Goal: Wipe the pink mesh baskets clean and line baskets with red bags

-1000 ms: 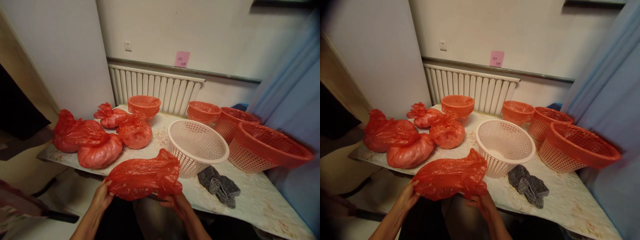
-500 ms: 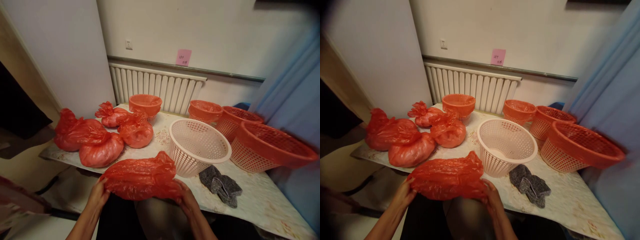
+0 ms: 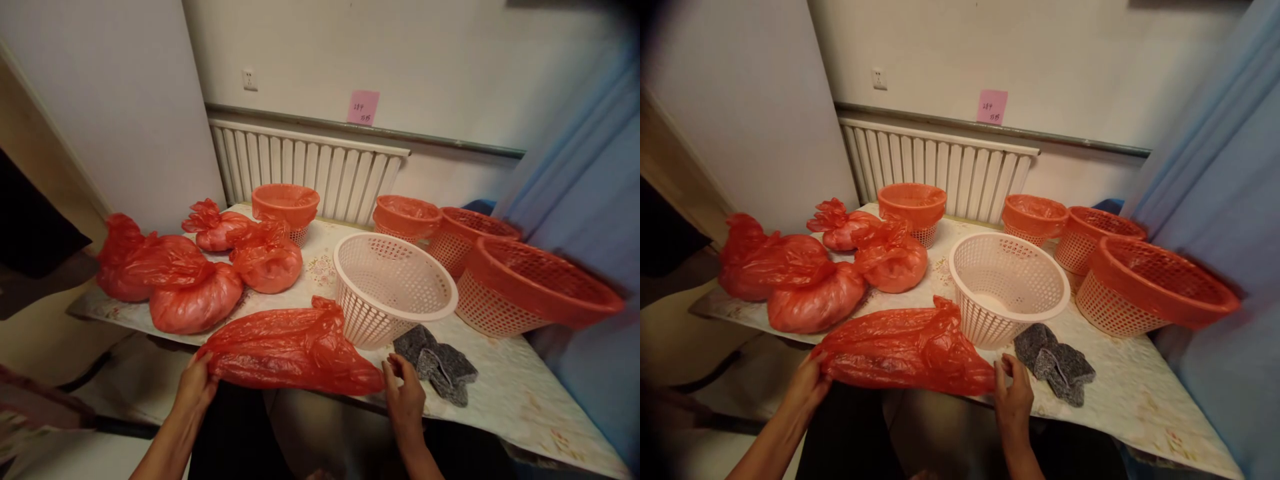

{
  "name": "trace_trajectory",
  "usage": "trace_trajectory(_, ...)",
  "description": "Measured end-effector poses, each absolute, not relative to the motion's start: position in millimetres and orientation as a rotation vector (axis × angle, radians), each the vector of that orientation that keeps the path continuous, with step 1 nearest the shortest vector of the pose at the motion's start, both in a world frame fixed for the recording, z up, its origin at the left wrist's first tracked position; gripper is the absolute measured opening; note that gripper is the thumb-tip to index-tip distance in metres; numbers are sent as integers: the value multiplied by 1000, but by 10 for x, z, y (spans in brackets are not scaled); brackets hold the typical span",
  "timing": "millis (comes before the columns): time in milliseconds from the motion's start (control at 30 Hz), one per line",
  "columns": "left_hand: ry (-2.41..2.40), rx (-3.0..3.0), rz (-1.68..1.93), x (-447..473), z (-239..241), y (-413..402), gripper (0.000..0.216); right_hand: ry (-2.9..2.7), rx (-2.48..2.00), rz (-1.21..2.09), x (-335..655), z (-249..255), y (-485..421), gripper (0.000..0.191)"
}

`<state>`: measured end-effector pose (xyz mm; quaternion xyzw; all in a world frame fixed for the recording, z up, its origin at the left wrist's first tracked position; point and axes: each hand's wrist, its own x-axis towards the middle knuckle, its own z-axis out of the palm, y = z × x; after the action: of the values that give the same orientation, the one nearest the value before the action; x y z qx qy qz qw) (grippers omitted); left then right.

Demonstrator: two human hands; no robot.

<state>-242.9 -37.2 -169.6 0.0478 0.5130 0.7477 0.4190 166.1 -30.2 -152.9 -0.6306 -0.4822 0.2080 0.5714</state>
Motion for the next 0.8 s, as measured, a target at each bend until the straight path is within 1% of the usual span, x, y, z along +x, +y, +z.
trace_trajectory(33,1290,121,1872,-2434,-1704,-371,25,-1222,-1414,429,1583,-1499,-349,27)
trace_trajectory(100,1294,123,1869,-2446,-1721,-370,25,-1357,-1249,437,1412,-1459,-433,18)
trace_trajectory(167,1295,121,1868,-2457,-1742,-371,24,-1475,-1100,452,1238,-1443,-498,15)
trace_trajectory(267,1288,130,1861,-2476,-1789,-369,23,-1658,-960,348,1000,-1455,-544,21)
trace_trajectory(400,1279,139,1862,-2499,-1857,-353,24,-1885,-871,60,778,-1515,-468,29)
trace_trajectory(500,1279,137,1862,-2510,-1884,-342,24,-1990,-886,-120,708,-1578,-319,30)
trace_trajectory(567,1275,136,1855,-2511,-1884,-340,24,-2010,-950,-167,695,-1610,-213,30)
trace_trajectory(667,1274,129,1847,-2501,-1863,-345,22,-2010,-1079,-138,688,-1616,-94,25)
trace_trajectory(800,1293,100,1851,-2473,-1818,-352,23,-1975,-1141,14,668,-1564,-36,17)
